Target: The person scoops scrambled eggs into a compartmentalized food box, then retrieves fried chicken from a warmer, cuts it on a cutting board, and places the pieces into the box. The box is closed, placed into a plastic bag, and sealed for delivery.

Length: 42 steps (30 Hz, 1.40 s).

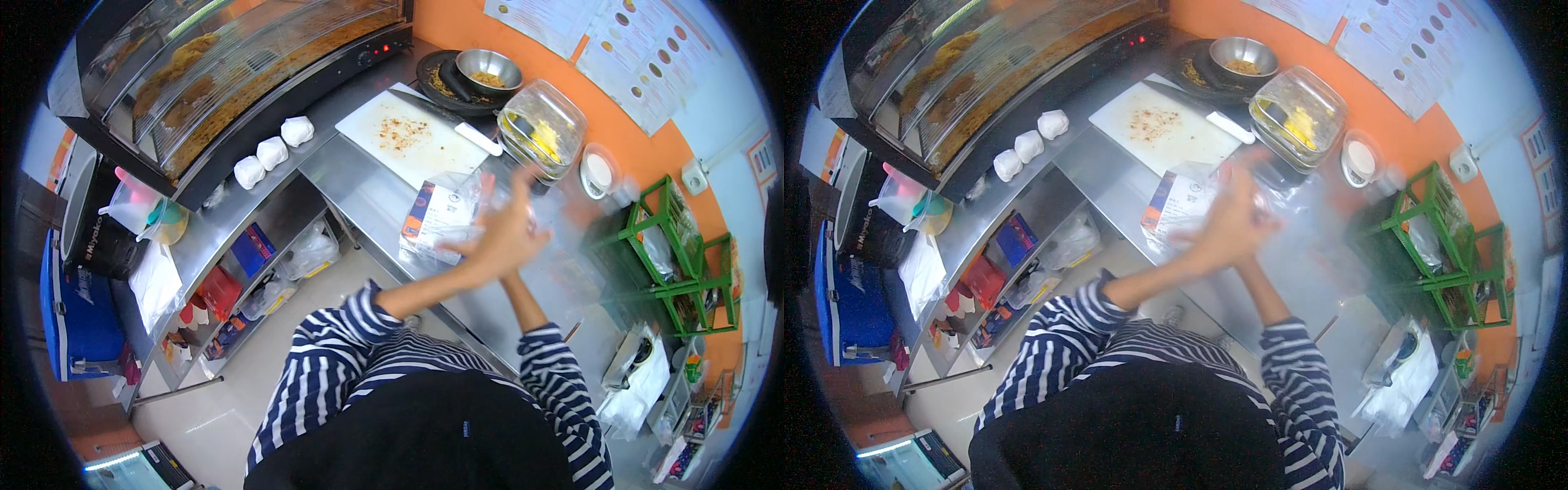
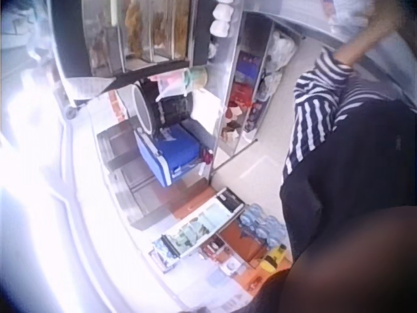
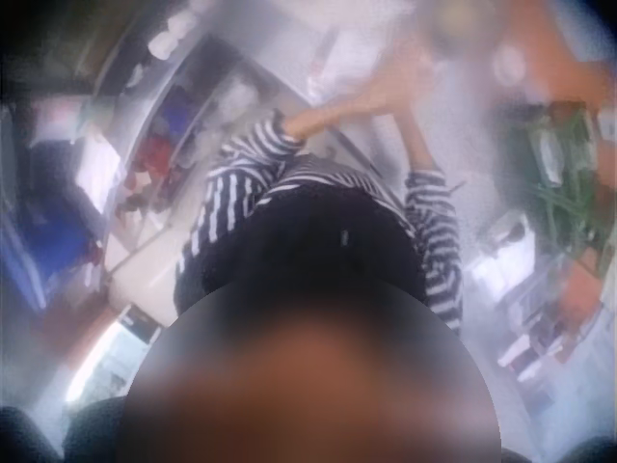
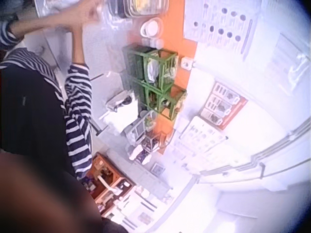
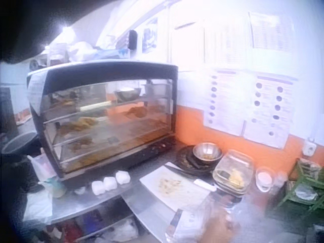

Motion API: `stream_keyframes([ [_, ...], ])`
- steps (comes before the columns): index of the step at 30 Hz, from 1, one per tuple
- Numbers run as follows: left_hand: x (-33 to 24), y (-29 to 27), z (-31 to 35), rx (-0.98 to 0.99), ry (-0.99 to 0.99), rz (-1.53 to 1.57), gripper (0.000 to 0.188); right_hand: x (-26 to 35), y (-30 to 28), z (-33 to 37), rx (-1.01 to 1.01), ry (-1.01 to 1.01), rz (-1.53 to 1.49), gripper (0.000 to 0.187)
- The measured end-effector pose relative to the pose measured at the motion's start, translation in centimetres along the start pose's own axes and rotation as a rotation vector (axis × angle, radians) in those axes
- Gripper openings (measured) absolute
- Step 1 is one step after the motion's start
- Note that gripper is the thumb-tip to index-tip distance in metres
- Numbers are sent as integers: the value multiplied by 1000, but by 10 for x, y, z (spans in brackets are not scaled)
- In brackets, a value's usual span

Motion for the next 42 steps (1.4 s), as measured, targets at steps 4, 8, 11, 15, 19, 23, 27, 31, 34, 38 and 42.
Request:
stream_keyframes([
  [4, 47, 44, 42, 205, 43, -657, 74, -63, 72, 32, 272, 737, -388, 65],
  [8, 61, -2, 121, -62, 214, -651, 73, -48, 49, -3, 62, 454, -150, 43],
  [11, 51, -54, 173, -346, 686, -852, 76, -27, 16, -29, -28, 345, -285, 40],
  [15, 119, -86, 131, -258, 420, -867, 63, -11, -44, -26, 0, 783, -806, 34],
  [19, 149, -105, 84, -236, 186, -790, 60, 36, -120, -39, 1, 916, -689, 27],
  [23, 145, -112, 61, -263, 53, -678, 58, 172, -198, -63, -2, -508, 414, 16],
  [27, 147, -118, 47, -319, -88, -420, 56, 211, -193, -51, 79, -1039, 649, 25],
  [31, 146, -117, 34, -372, -332, 118, 54, 166, -191, -51, 121, -976, 788, 19],
  [34, 118, -100, 20, -315, -461, 413, 52, 105, -179, -21, 254, -693, 764, 19],
  [38, 52, -30, 21, 242, -207, -99, 46, 58, -137, 16, 188, -505, 729, 18],
  [42, 51, 51, 50, 552, 235, -540, 32, 9, -120, 44, -46, -251, 709, 17],
])
Point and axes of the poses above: each hand's wrist, its own z-axis away from the middle knuckle, its own y-axis out of the palm, x = y × z, the point moved 9 cm from there along -z, towards the middle knuckle, and after that the axes turned 11 degrees about z, right-handed, at the moved point
